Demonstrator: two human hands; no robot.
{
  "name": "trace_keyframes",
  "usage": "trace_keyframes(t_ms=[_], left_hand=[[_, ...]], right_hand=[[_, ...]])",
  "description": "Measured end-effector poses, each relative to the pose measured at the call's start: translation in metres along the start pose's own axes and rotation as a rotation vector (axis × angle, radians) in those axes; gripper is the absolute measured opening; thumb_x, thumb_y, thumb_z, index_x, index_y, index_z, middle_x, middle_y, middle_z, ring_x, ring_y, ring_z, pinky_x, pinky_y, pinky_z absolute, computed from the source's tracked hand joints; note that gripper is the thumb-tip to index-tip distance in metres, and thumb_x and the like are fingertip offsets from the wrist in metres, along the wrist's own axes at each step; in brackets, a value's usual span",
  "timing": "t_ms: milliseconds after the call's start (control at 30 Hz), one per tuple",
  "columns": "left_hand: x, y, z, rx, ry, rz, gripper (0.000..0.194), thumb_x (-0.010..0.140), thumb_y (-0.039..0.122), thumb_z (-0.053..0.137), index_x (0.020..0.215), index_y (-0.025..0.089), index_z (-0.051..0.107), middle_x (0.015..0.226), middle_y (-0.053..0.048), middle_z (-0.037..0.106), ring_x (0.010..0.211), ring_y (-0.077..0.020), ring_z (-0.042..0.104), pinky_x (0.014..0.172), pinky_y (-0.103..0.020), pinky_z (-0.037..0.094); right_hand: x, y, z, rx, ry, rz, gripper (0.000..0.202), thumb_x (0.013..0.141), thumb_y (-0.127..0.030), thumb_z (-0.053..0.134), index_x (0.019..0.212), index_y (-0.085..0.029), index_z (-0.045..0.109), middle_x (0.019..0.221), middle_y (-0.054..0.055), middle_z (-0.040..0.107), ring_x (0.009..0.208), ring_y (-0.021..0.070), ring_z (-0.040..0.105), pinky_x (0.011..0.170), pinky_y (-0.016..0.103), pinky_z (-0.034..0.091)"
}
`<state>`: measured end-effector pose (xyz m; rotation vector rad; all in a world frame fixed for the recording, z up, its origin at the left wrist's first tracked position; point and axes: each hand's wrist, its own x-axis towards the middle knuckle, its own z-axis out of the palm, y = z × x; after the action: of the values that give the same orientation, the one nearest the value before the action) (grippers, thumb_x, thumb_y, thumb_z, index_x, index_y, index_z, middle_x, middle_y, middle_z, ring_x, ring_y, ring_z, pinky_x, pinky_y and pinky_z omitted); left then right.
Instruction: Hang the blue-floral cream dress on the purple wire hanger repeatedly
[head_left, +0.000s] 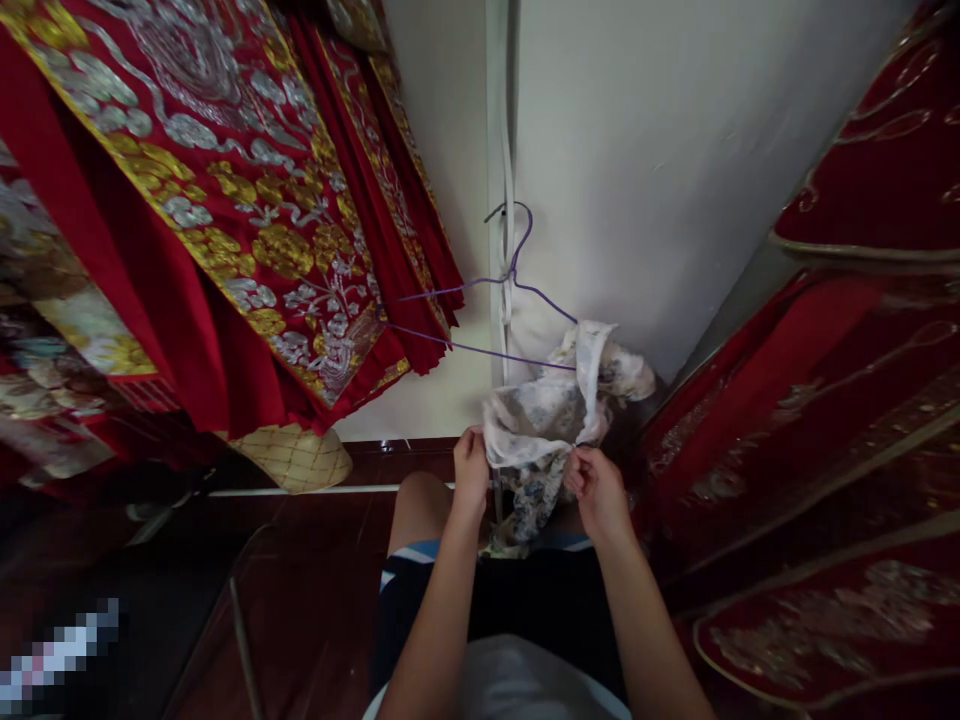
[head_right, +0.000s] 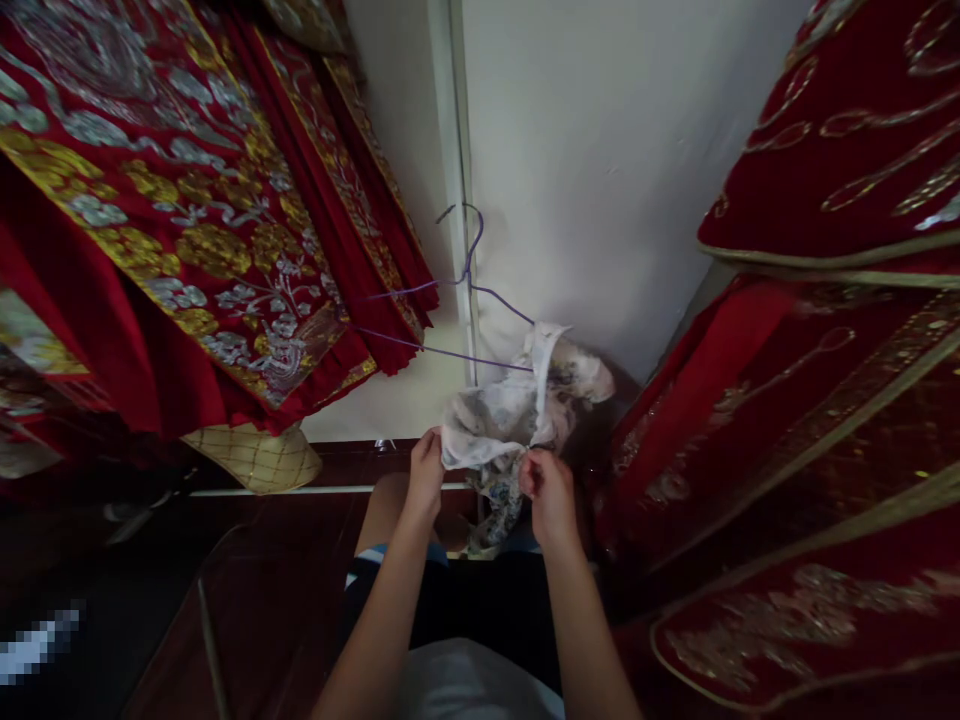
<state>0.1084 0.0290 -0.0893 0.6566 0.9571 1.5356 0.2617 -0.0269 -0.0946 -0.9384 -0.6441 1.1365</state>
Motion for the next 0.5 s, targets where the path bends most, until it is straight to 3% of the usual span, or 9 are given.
trace_keyframes(t_ms=[133,233,367,500], left_hand=[[-0.015,0.008,0.004,0.240,-0.191,0.201,0.023,0.085,0.038,0.065,0.076,0.017,0.060,0.072,0.002,0.051,0.070,-0.0108,0.048,0.070,-0.020,0.042],[-0.029,0.023,0.009,0.216,-0.316,0.185,0.026,0.088,0.044,0.062,0.084,0.018,0.063,0.077,0.000,0.053,0.075,-0.0127,0.051,0.072,-0.022,0.043],[-0.053,0.040,0.019,0.272,-0.433,0.203,0.026,0.088,0.045,0.062,0.087,0.019,0.066,0.079,-0.001,0.058,0.074,-0.0149,0.053,0.070,-0.024,0.045],[-0.063,0.049,0.029,0.376,-0.516,0.305,0.024,0.092,0.041,0.059,0.087,0.019,0.067,0.081,-0.003,0.062,0.077,-0.0168,0.057,0.074,-0.026,0.046]], right_hand=[[0.003,0.010,-0.027,-0.310,0.232,-0.136,0.030,0.079,-0.038,0.058,0.055,-0.023,0.048,0.046,-0.005,0.040,0.044,0.0116,0.034,0.043,0.026,0.027],[0.005,0.007,-0.034,-0.599,0.221,-0.254,0.025,0.080,-0.040,0.063,0.064,-0.021,0.061,0.059,0.000,0.058,0.056,0.0163,0.049,0.053,0.027,0.039],[0.005,0.000,-0.017,-0.556,-0.010,-0.268,0.032,0.085,-0.054,0.060,0.077,-0.024,0.067,0.073,0.005,0.067,0.077,0.0236,0.062,0.066,0.031,0.050],[-0.009,0.006,0.006,-0.401,-0.405,-0.039,0.057,0.089,-0.073,0.040,0.098,-0.025,0.070,0.081,0.006,0.069,0.091,0.0244,0.065,0.077,0.035,0.054]])
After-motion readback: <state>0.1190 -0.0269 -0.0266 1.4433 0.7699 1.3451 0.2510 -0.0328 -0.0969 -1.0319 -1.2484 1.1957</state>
